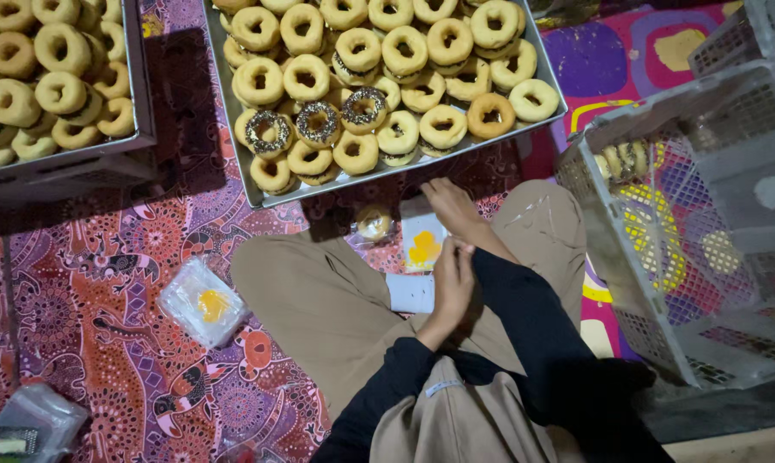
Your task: The person sits on a patterned mat and repeatedly picks doughnuts from a metal tray, places them into small clear plastic bags, and sets the filled bags into a nearby crate. The doughnuts are ring-shaped, some with dark sprinkles.
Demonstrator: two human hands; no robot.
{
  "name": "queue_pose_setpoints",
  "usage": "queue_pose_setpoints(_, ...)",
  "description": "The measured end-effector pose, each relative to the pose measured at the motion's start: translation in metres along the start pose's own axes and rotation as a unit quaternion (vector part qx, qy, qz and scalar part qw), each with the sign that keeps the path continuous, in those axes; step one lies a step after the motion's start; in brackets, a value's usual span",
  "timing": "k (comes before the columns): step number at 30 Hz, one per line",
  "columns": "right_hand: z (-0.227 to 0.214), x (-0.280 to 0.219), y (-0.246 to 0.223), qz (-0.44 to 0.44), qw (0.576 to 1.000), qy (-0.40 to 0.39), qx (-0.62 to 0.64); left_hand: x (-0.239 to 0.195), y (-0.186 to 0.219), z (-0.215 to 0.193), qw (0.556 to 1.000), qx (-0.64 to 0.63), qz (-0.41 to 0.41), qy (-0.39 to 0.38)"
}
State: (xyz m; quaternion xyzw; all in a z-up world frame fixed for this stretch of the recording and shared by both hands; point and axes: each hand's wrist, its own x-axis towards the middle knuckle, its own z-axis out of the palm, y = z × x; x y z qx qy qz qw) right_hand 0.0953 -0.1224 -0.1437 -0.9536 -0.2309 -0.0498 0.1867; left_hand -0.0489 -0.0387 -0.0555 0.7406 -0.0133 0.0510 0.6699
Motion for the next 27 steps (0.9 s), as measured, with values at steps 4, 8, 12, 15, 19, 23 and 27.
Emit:
queue_pose_setpoints(4, -0.020, -0.007, -0.028, 0.053, 0.991, 0.033, 0.121, -0.011, 0.012, -0.013, 0.999, 0.017, -0.027, -0.031)
queue_pose_setpoints(8, -0.077, -0.021, -0.046, 0.106, 0.972, 0.017, 0.210, -0.016, 0.032, -0.048, 0.990, 0.043, 0.069, -0.115)
queue_pose_setpoints(12, -0.152, -0.045, -0.064, 0.009, 0.965, -0.044, 0.258, 0.025, 0.039, -0.083, 0.991, 0.095, 0.054, 0.080)
queue_pose_setpoints(15, -0.199, -0.056, -0.081, -0.033, 0.954, -0.051, 0.295, 0.051, 0.057, -0.104, 0.977, 0.080, 0.192, -0.051)
queue_pose_setpoints(19, -0.232, -0.065, -0.095, -0.015, 0.934, 0.050, 0.354, 0.059, 0.097, -0.123, 0.968, 0.028, 0.183, -0.170)
queue_pose_setpoints(23, -0.241, -0.068, -0.107, 0.023, 0.781, 0.039, 0.622, 0.052, 0.137, -0.141, 0.956, 0.085, 0.230, -0.159)
queue_pose_setpoints(27, -0.248, -0.059, -0.121, -0.004, 0.869, 0.019, 0.494, 0.046, 0.162, -0.153, 0.899, 0.168, 0.382, -0.136)
